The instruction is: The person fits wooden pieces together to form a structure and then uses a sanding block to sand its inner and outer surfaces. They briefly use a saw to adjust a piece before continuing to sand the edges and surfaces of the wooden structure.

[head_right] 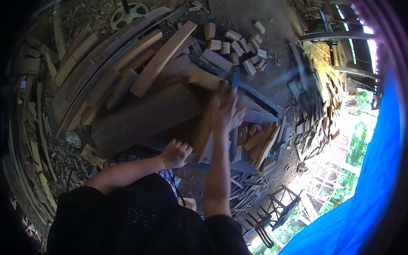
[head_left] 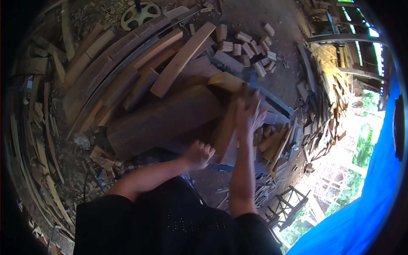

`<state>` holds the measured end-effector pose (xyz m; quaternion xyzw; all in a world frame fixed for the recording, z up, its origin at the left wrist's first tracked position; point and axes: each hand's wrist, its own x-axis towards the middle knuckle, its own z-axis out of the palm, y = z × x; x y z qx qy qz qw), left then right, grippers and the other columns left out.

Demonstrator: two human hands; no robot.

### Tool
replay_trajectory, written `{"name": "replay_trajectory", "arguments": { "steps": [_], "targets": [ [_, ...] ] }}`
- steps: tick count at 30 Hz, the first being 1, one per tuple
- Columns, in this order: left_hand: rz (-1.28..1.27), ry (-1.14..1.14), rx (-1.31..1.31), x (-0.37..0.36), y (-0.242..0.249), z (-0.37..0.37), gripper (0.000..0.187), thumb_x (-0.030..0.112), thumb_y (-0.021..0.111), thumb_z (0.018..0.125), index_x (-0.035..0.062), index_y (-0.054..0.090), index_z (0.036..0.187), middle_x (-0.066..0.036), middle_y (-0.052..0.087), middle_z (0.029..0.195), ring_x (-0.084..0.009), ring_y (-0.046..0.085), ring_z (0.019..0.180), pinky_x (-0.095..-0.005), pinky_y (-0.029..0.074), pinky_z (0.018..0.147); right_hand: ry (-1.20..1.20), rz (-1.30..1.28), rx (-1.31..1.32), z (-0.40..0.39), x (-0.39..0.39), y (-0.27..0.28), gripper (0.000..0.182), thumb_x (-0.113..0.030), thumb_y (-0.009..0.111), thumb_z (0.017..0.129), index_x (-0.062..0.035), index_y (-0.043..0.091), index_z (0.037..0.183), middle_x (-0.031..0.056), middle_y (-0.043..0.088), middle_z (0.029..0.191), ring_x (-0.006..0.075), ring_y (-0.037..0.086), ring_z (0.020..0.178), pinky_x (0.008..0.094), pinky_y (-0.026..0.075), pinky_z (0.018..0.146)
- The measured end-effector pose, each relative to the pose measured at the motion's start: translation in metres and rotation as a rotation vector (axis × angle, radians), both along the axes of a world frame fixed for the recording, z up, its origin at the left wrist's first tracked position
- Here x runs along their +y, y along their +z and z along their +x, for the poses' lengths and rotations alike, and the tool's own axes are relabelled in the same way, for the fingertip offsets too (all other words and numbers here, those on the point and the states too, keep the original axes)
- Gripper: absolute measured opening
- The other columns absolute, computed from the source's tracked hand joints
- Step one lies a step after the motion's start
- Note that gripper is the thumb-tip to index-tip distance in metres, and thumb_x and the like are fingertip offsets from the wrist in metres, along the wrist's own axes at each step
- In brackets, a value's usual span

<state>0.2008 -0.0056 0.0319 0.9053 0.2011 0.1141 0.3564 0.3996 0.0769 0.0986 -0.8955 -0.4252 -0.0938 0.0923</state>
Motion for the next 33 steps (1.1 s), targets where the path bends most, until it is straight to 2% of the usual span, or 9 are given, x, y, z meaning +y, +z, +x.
{"name": "replay_trajectory", "arguments": {
  "steps": [5,11,13,19,21,24,28,30,33],
  "targets": [
    [0.072,0.072,-0.019,-0.011,-0.016,0.002,0.030,0.024,0.074,0.072,0.0085,0.064,0.096,-0.009,0.064,0.087,-0.0263,0.064,0.079,-0.0421,0.044,0.072,-0.006,-0.241,-0.011,-0.101,-0.152,0.015,0.079,-0.046,0.073,0.080,-0.0301,0.040,0.151,0.0268,0.048,0.114,0.0450,0.048,0.111,0.0558,0.038,0.092],
    [0.015,0.037,0.012,-0.006,-0.006,0.000,0.036,0.025,0.080,0.064,0.0113,0.063,0.094,-0.007,0.064,0.088,-0.0242,0.065,0.080,-0.0409,0.045,0.075,-0.053,-0.017,-0.070,-0.011,-0.025,-0.014,0.076,-0.047,0.072,0.083,-0.0259,0.040,0.149,0.0286,0.051,0.113,0.0474,0.051,0.109,0.0567,0.040,0.091],
    [0.013,0.045,0.020,-0.004,-0.003,0.000,0.036,0.026,0.080,0.065,0.0116,0.063,0.094,-0.007,0.064,0.089,-0.0240,0.065,0.081,-0.0406,0.045,0.075,-0.166,0.000,0.229,0.022,0.030,-0.001,0.071,-0.048,0.069,0.086,-0.0266,0.041,0.148,0.0310,0.051,0.119,0.0481,0.050,0.114,0.0574,0.040,0.092],
    [0.034,0.058,-0.029,-0.007,-0.007,-0.001,0.039,0.026,0.080,0.066,0.0100,0.065,0.097,-0.007,0.064,0.089,-0.0255,0.065,0.084,-0.0416,0.045,0.076,0.069,-0.047,-0.228,-0.035,-0.060,-0.007,0.078,-0.045,0.074,0.081,-0.0313,0.039,0.149,0.0275,0.049,0.112,0.0463,0.050,0.107,0.0563,0.040,0.087],
    [0.064,0.124,-0.086,-0.012,-0.014,0.004,0.039,0.026,0.080,0.066,0.0092,0.065,0.098,-0.007,0.064,0.089,-0.0261,0.065,0.084,-0.0421,0.045,0.077,0.038,-0.215,-0.042,-0.083,-0.117,0.011,0.081,-0.045,0.075,0.080,-0.0313,0.039,0.151,0.0261,0.048,0.109,0.0473,0.050,0.105,0.0566,0.040,0.086],
    [0.061,0.120,-0.006,-0.016,-0.019,0.003,0.040,0.025,0.080,0.066,0.0082,0.065,0.099,-0.007,0.064,0.090,-0.0269,0.065,0.085,-0.0427,0.045,0.078,-0.098,-0.089,0.120,-0.074,-0.128,0.005,0.082,-0.045,0.076,0.079,-0.0310,0.039,0.151,0.0250,0.048,0.108,0.0463,0.050,0.104,0.0574,0.039,0.085],
    [-0.018,0.033,0.037,-0.006,-0.006,0.003,0.040,0.025,0.081,0.065,0.0091,0.065,0.097,-0.008,0.064,0.089,-0.0264,0.065,0.084,-0.0422,0.045,0.078,-0.011,0.019,-0.090,0.010,-0.025,-0.021,0.082,-0.045,0.076,0.078,-0.0308,0.040,0.150,0.0240,0.048,0.116,0.0446,0.048,0.113,0.0576,0.039,0.090],
    [-0.008,0.028,0.048,-0.008,-0.008,0.000,0.039,0.025,0.081,0.064,0.0093,0.065,0.097,-0.008,0.064,0.088,-0.0263,0.065,0.083,-0.0420,0.045,0.078,-0.108,-0.064,0.018,0.021,0.028,-0.011,0.081,-0.046,0.076,0.078,-0.0327,0.040,0.149,0.0263,0.048,0.124,0.0460,0.046,0.119,0.0600,0.038,0.094],
    [0.013,0.021,-0.018,-0.003,-0.003,0.000,0.036,0.024,0.080,0.065,0.0100,0.065,0.095,-0.008,0.064,0.087,-0.0260,0.065,0.082,-0.0417,0.045,0.077,-0.120,-0.075,0.090,0.005,0.015,0.002,0.080,-0.046,0.076,0.078,-0.0339,0.040,0.149,0.0274,0.047,0.127,0.0474,0.045,0.122,0.0608,0.037,0.096]
  ]
}}
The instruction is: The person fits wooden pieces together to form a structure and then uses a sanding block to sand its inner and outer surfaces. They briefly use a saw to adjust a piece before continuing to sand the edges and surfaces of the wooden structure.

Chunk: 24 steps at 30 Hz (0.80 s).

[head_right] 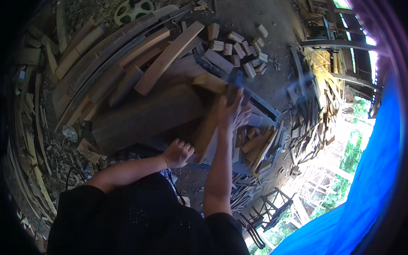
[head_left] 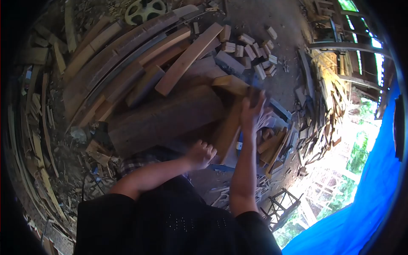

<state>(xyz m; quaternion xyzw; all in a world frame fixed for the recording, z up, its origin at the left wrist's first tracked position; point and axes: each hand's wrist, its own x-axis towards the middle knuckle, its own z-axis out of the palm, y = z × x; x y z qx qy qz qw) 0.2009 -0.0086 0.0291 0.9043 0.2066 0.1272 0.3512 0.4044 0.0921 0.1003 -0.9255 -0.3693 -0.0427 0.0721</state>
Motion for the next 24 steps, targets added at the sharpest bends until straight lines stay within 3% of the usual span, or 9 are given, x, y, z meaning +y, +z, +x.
{"name": "replay_trajectory", "arguments": {
  "steps": [5,7,13,16,22,24],
  "targets": [
    [0.031,0.065,0.007,-0.007,-0.010,0.004,0.032,0.025,0.079,0.068,0.0116,0.065,0.094,-0.008,0.065,0.088,-0.0260,0.065,0.083,-0.0421,0.045,0.077,0.137,-0.055,-0.173,-0.077,-0.128,0.006,0.081,-0.044,0.077,0.076,-0.0332,0.042,0.148,0.0245,0.048,0.114,0.0464,0.050,0.109,0.0587,0.040,0.089],
    [0.015,0.056,0.016,-0.007,-0.012,0.006,0.032,0.025,0.079,0.069,0.0114,0.065,0.094,-0.008,0.065,0.088,-0.0262,0.065,0.083,-0.0423,0.045,0.077,0.012,-0.099,-0.045,-0.089,-0.141,0.010,0.082,-0.043,0.077,0.076,-0.0332,0.042,0.149,0.0254,0.048,0.113,0.0469,0.051,0.109,0.0590,0.042,0.086],
    [-0.015,0.027,0.026,-0.003,-0.002,0.003,0.033,0.026,0.079,0.069,0.0099,0.065,0.094,-0.009,0.065,0.088,-0.0273,0.065,0.084,-0.0430,0.045,0.077,0.028,0.038,-0.150,0.010,-0.003,-0.014,0.078,-0.042,0.075,0.078,-0.0323,0.040,0.148,0.0271,0.052,0.115,0.0475,0.051,0.112,0.0571,0.041,0.091],
    [-0.014,0.019,0.053,-0.002,0.000,-0.001,0.034,0.027,0.079,0.069,0.0098,0.066,0.095,-0.010,0.066,0.089,-0.0279,0.065,0.086,-0.0434,0.045,0.077,0.012,-0.005,-0.084,0.001,0.022,0.006,0.079,-0.044,0.074,0.079,-0.0329,0.039,0.149,0.0270,0.052,0.117,0.0488,0.050,0.113,0.0582,0.040,0.092],
    [0.005,0.047,0.028,-0.009,-0.013,0.003,0.037,0.027,0.079,0.068,0.0099,0.065,0.097,-0.010,0.066,0.094,-0.0288,0.065,0.089,-0.0445,0.045,0.079,0.033,-0.030,-0.010,-0.094,-0.161,0.007,0.078,-0.046,0.073,0.081,-0.0343,0.040,0.151,0.0286,0.049,0.119,0.0484,0.048,0.115,0.0603,0.038,0.092],
    [0.012,0.065,0.044,-0.011,-0.018,0.006,0.038,0.027,0.079,0.068,0.0099,0.065,0.098,-0.010,0.066,0.095,-0.0288,0.065,0.089,-0.0447,0.045,0.080,0.014,-0.052,0.052,-0.100,-0.173,0.012,0.079,-0.046,0.072,0.081,-0.0336,0.039,0.151,0.0298,0.048,0.121,0.0489,0.047,0.116,0.0612,0.037,0.093]
  ]
}}
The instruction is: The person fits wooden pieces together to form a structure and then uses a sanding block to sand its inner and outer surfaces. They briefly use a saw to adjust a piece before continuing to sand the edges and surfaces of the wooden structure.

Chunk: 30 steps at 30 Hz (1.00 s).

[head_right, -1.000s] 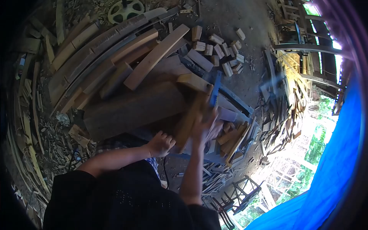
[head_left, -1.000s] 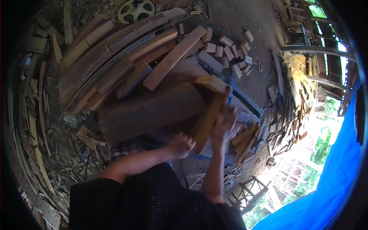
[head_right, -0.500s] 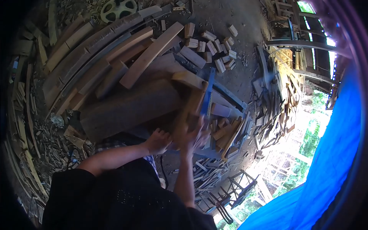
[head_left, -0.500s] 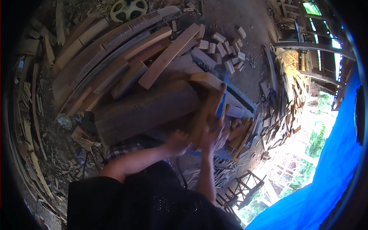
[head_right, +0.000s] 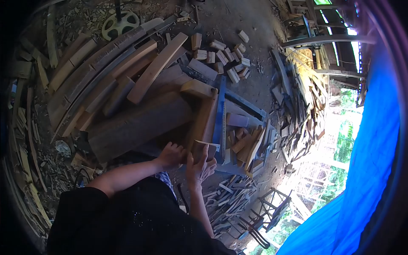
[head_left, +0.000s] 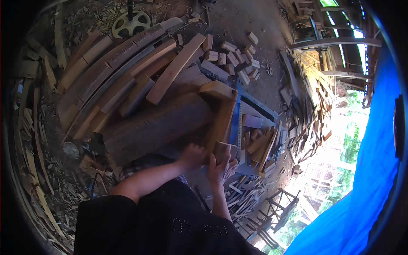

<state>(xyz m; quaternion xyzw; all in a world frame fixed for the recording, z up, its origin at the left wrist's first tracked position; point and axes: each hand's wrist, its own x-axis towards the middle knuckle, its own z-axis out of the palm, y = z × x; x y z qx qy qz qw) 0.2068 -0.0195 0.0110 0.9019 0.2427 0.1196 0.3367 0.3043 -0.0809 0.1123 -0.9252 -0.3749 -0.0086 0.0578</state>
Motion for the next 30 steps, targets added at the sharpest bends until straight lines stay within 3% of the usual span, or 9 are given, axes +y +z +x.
{"name": "replay_trajectory", "arguments": {
  "steps": [2,4,8,11,12,16,18,26,30],
  "targets": [
    [0.000,-0.013,-0.032,0.003,0.003,-0.002,0.039,0.028,0.081,0.066,0.0110,0.065,0.097,-0.009,0.067,0.094,-0.0281,0.065,0.089,-0.0444,0.045,0.081,-0.077,-0.076,0.093,0.006,0.019,0.003,0.080,-0.046,0.071,0.082,-0.0323,0.037,0.153,0.0339,0.045,0.129,0.0507,0.044,0.122,0.0626,0.035,0.097],
    [-0.021,-0.028,0.007,0.012,0.017,-0.004,0.039,0.029,0.081,0.065,0.0119,0.066,0.097,-0.009,0.067,0.093,-0.0277,0.065,0.089,-0.0442,0.045,0.080,0.017,-0.033,-0.100,0.040,0.073,-0.010,0.080,-0.046,0.071,0.083,-0.0322,0.035,0.153,0.0361,0.042,0.135,0.0517,0.041,0.127,0.0626,0.034,0.100],
    [-0.007,-0.033,0.009,0.013,0.026,-0.007,0.036,0.028,0.082,0.064,0.0138,0.066,0.094,-0.008,0.066,0.088,-0.0267,0.066,0.087,-0.0427,0.046,0.078,-0.093,0.154,0.135,0.127,0.191,-0.017,0.076,-0.050,0.066,0.086,-0.0351,0.034,0.153,0.0364,0.043,0.135,0.0525,0.041,0.128,0.0638,0.034,0.100],
    [0.013,-0.057,0.022,0.013,0.025,-0.007,0.035,0.030,0.077,0.071,0.0125,0.065,0.099,-0.010,0.065,0.088,-0.0281,0.065,0.083,-0.0435,0.046,0.075,-0.008,0.047,0.076,0.112,0.180,-0.002,0.075,-0.051,0.064,0.087,-0.0346,0.034,0.153,0.0356,0.045,0.132,0.0523,0.043,0.125,0.0631,0.035,0.099],
    [0.022,-0.089,0.014,0.013,0.026,-0.006,0.035,0.030,0.077,0.071,0.0125,0.065,0.099,-0.010,0.065,0.088,-0.0281,0.065,0.083,-0.0435,0.046,0.075,0.055,0.116,-0.070,0.110,0.150,-0.033,0.077,-0.049,0.066,0.086,-0.0347,0.033,0.154,0.0336,0.045,0.128,0.0505,0.045,0.118,0.0622,0.035,0.097],
    [0.024,-0.043,-0.063,0.014,0.020,-0.006,0.033,0.030,0.076,0.072,0.0122,0.065,0.097,-0.010,0.065,0.087,-0.0298,0.064,0.080,-0.0448,0.046,0.074,-0.057,-0.076,0.189,0.020,0.028,0.010,0.079,-0.042,0.066,0.087,-0.0351,0.029,0.157,0.0342,0.041,0.128,0.0510,0.044,0.116,0.0620,0.032,0.098],
    [0.025,-0.029,-0.074,0.013,0.020,-0.006,0.033,0.029,0.076,0.072,0.0121,0.064,0.097,-0.010,0.064,0.087,-0.0300,0.064,0.080,-0.0453,0.046,0.074,-0.047,-0.082,0.117,-0.009,-0.003,0.006,0.078,-0.040,0.065,0.088,-0.0347,0.028,0.157,0.0353,0.037,0.131,0.0536,0.042,0.118,0.0626,0.032,0.097],
    [0.061,-0.064,0.016,0.019,0.035,-0.006,0.035,0.032,0.077,0.070,0.0150,0.065,0.099,-0.009,0.064,0.087,-0.0293,0.065,0.082,-0.0450,0.047,0.072,-0.123,0.097,0.028,0.093,0.191,-0.006,0.073,-0.041,0.067,0.088,-0.0353,0.033,0.153,0.0313,0.040,0.131,0.0488,0.044,0.119,0.0635,0.035,0.095],
    [0.067,-0.098,0.029,0.018,0.032,-0.006,0.036,0.032,0.077,0.071,0.0146,0.065,0.100,-0.009,0.064,0.088,-0.0282,0.065,0.082,-0.0449,0.046,0.072,-0.095,0.096,0.041,0.087,0.174,0.006,0.075,-0.043,0.068,0.087,-0.0356,0.033,0.153,0.0306,0.042,0.130,0.0473,0.044,0.119,0.0610,0.035,0.095]
  ]
}}
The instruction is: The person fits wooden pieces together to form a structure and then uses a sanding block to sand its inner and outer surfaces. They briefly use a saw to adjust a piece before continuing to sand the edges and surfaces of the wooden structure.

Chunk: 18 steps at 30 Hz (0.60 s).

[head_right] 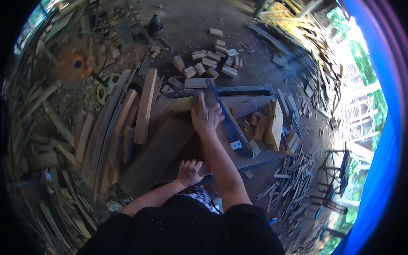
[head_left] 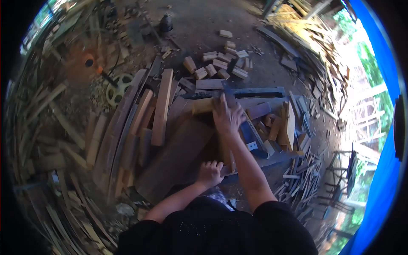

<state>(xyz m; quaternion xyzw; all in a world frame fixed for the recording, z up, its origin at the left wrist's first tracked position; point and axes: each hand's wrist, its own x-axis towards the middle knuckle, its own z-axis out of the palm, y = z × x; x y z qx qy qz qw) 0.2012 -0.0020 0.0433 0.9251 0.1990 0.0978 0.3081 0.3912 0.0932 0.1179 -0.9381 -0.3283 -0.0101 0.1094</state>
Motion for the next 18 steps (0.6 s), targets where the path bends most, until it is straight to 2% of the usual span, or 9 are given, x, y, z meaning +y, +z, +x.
{"name": "replay_trajectory", "arguments": {
  "steps": [2,4,6,7,9,10,14,16,18],
  "targets": [
    [0.022,-0.027,-0.013,0.001,-0.002,0.002,0.036,0.032,0.077,0.071,0.0142,0.065,0.099,-0.009,0.064,0.088,-0.0280,0.065,0.082,-0.0451,0.046,0.071,0.023,-0.034,-0.048,-0.042,-0.064,0.002,0.080,-0.042,0.073,0.083,-0.0392,0.034,0.152,0.0284,0.041,0.130,0.0450,0.044,0.119,0.0564,0.035,0.093],
    [0.039,0.025,-0.106,0.000,-0.005,0.000,0.035,0.030,0.077,0.071,0.0137,0.065,0.100,-0.009,0.064,0.087,-0.0282,0.065,0.083,-0.0454,0.046,0.071,0.051,-0.085,-0.039,-0.079,-0.130,0.004,0.082,-0.041,0.074,0.081,-0.0402,0.034,0.153,0.0280,0.040,0.131,0.0449,0.044,0.119,0.0564,0.035,0.092],
    [0.012,0.008,-0.074,0.000,-0.009,0.001,0.035,0.028,0.078,0.070,0.0135,0.065,0.099,-0.009,0.064,0.087,-0.0285,0.065,0.083,-0.0456,0.047,0.071,0.000,-0.204,0.070,-0.103,-0.162,0.008,0.081,-0.042,0.074,0.081,-0.0402,0.035,0.152,0.0277,0.040,0.133,0.0442,0.044,0.119,0.0563,0.035,0.092],
    [-0.014,-0.004,-0.024,0.000,-0.010,0.000,0.035,0.027,0.078,0.069,0.0133,0.065,0.098,-0.009,0.064,0.087,-0.0287,0.065,0.084,-0.0458,0.047,0.072,-0.001,-0.207,0.072,-0.098,-0.155,0.006,0.081,-0.042,0.074,0.081,-0.0402,0.035,0.152,0.0277,0.040,0.133,0.0442,0.044,0.119,0.0563,0.035,0.092],
    [-0.006,0.007,-0.080,0.004,-0.003,0.001,0.032,0.028,0.078,0.069,0.0131,0.066,0.095,-0.009,0.064,0.085,-0.0288,0.065,0.080,-0.0452,0.047,0.070,0.043,-0.088,-0.112,-0.080,-0.117,-0.003,0.078,-0.041,0.074,0.082,-0.0391,0.037,0.151,0.0275,0.040,0.132,0.0443,0.044,0.119,0.0571,0.035,0.093],
    [0.005,0.018,-0.140,0.005,0.002,0.001,0.030,0.028,0.077,0.069,0.0128,0.067,0.092,-0.008,0.064,0.083,-0.0289,0.065,0.076,-0.0445,0.047,0.069,0.035,-0.035,-0.122,-0.062,-0.083,-0.004,0.075,-0.042,0.072,0.084,-0.0381,0.039,0.150,0.0274,0.041,0.131,0.0444,0.044,0.120,0.0574,0.035,0.094],
    [0.018,0.031,-0.066,0.005,0.005,0.001,0.029,0.028,0.077,0.069,0.0128,0.067,0.091,-0.008,0.064,0.081,-0.0289,0.065,0.075,-0.0442,0.048,0.068,-0.023,0.112,-0.083,0.014,0.049,-0.014,0.066,-0.043,0.066,0.088,-0.0350,0.042,0.149,0.0278,0.044,0.130,0.0448,0.045,0.122,0.0586,0.036,0.095],
    [0.037,0.021,-0.047,0.004,0.003,0.001,0.029,0.028,0.077,0.069,0.0129,0.066,0.090,-0.008,0.064,0.081,-0.0288,0.065,0.076,-0.0443,0.048,0.068,-0.002,0.021,-0.013,0.021,0.064,-0.003,0.063,-0.043,0.063,0.090,-0.0341,0.042,0.148,0.0284,0.045,0.130,0.0446,0.046,0.121,0.0588,0.036,0.095],
    [0.038,0.007,-0.071,0.004,0.001,0.002,0.030,0.029,0.077,0.069,0.0132,0.064,0.091,-0.008,0.063,0.082,-0.0282,0.064,0.075,-0.0449,0.047,0.068,-0.014,0.065,-0.047,0.004,0.025,-0.009,0.063,-0.042,0.064,0.089,-0.0345,0.042,0.148,0.0287,0.044,0.130,0.0457,0.046,0.120,0.0590,0.035,0.094]
  ]
}}
